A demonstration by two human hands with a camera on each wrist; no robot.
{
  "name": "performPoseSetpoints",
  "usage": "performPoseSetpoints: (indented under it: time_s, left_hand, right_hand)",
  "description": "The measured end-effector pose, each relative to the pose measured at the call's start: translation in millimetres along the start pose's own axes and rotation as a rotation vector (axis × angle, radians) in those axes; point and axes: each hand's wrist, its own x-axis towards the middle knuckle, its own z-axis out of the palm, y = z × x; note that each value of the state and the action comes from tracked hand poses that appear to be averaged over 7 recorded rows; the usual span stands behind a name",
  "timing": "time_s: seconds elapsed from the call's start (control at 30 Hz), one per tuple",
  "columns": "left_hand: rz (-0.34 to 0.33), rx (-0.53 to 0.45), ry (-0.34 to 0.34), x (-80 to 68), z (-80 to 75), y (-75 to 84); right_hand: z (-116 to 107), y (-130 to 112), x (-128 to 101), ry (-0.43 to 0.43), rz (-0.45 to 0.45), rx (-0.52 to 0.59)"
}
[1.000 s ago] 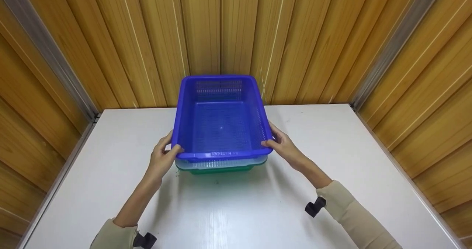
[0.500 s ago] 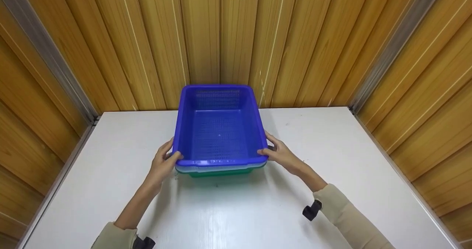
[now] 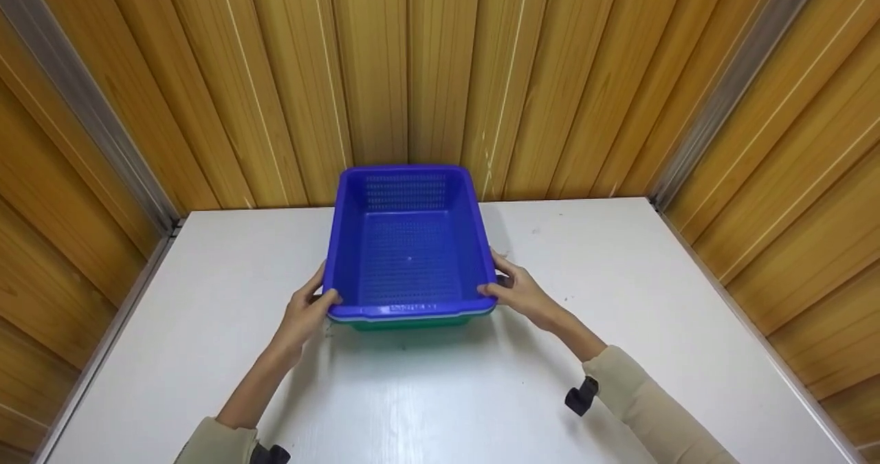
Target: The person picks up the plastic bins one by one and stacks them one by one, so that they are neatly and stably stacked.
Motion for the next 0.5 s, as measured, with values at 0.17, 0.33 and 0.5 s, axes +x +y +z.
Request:
performPoseSetpoints:
  time_s: [0.17,0.33,0.5]
  left_hand:
    - [0.003,-0.012,-0.019,3.6,-0.5,-4.8]
    - [0.140,0.182,0.057,6.3,-2.0,-9.7]
    - [0.323,0.385,0.070,10.7,-10.2,-14.3]
  right_hand:
    - [-0.7,-0.1,0.4,-0.019,-0.009,0.010]
    - [-1.8,-2.2,-0.3,-0.010,0.033,-0.069]
    - [-7.3,-8.1,-6.3,-0.011,0.098,-0.297]
